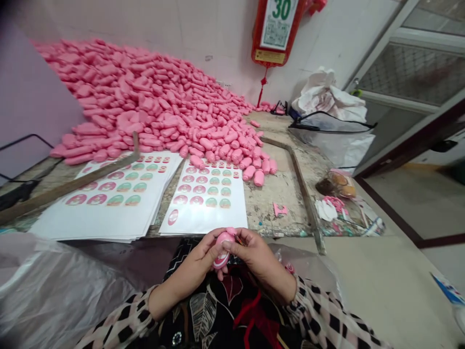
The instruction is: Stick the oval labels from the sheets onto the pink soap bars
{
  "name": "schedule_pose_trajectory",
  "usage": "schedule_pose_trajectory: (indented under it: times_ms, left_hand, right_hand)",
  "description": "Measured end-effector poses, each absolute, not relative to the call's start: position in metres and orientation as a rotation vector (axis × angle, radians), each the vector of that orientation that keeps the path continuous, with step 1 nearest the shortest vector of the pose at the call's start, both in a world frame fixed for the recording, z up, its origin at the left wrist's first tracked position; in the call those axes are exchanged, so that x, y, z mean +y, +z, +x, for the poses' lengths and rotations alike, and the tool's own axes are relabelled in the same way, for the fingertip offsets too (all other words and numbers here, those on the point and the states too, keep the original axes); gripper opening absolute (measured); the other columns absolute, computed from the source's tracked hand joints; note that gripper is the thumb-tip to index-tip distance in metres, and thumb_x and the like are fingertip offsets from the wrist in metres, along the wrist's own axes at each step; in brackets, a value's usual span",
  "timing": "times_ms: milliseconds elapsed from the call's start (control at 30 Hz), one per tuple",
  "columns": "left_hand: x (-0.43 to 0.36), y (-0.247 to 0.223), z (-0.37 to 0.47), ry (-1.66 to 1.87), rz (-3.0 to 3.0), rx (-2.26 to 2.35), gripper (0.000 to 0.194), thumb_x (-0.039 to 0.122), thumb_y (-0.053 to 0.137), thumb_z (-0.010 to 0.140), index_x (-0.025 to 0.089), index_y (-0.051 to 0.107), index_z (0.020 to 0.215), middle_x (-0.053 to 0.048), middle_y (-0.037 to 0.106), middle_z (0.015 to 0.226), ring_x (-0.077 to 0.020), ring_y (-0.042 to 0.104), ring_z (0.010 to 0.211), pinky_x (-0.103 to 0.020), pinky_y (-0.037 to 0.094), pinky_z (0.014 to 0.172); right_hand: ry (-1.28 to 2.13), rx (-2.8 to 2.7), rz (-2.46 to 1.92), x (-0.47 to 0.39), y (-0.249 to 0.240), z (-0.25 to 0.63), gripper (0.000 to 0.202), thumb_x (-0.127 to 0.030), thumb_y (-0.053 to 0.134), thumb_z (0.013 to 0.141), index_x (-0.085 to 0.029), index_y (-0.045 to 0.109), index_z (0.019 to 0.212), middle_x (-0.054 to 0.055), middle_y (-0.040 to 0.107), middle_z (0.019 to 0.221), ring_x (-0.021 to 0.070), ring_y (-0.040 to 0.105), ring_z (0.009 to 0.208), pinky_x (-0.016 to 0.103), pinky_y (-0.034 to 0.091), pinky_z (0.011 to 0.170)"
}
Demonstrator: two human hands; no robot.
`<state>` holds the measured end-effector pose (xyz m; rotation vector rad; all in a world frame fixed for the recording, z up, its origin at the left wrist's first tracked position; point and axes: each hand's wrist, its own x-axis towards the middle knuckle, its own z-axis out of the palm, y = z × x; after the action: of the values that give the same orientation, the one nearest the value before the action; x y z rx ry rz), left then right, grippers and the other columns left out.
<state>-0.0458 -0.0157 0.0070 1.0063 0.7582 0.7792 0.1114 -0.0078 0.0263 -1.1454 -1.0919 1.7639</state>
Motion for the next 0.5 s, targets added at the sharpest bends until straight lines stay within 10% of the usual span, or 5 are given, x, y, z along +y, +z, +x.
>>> schedule_pose_trajectory:
  times_ms: [500]
  left_hand:
    - [-0.012, 0.0, -0.033, 0.553, 0.987, 0.713, 0.039, 0.032, 0.05, 0.084, 0.017, 0.043, 0.119, -0.001, 0.054, 0.081, -0.014, 0.059, 0.071, -0.031, 0.048, 0.067]
  right_hand:
    - [1.135, -1.669, -1.941, -0.04, 0.025, 0.242, 0.029, -0.043, 0.053, 0.078, -0.018, 0.063, 0.088, 0.003, 0.065, 0.072, 0.0164, 0.06, 0.066, 0.029, 0.046, 0.067]
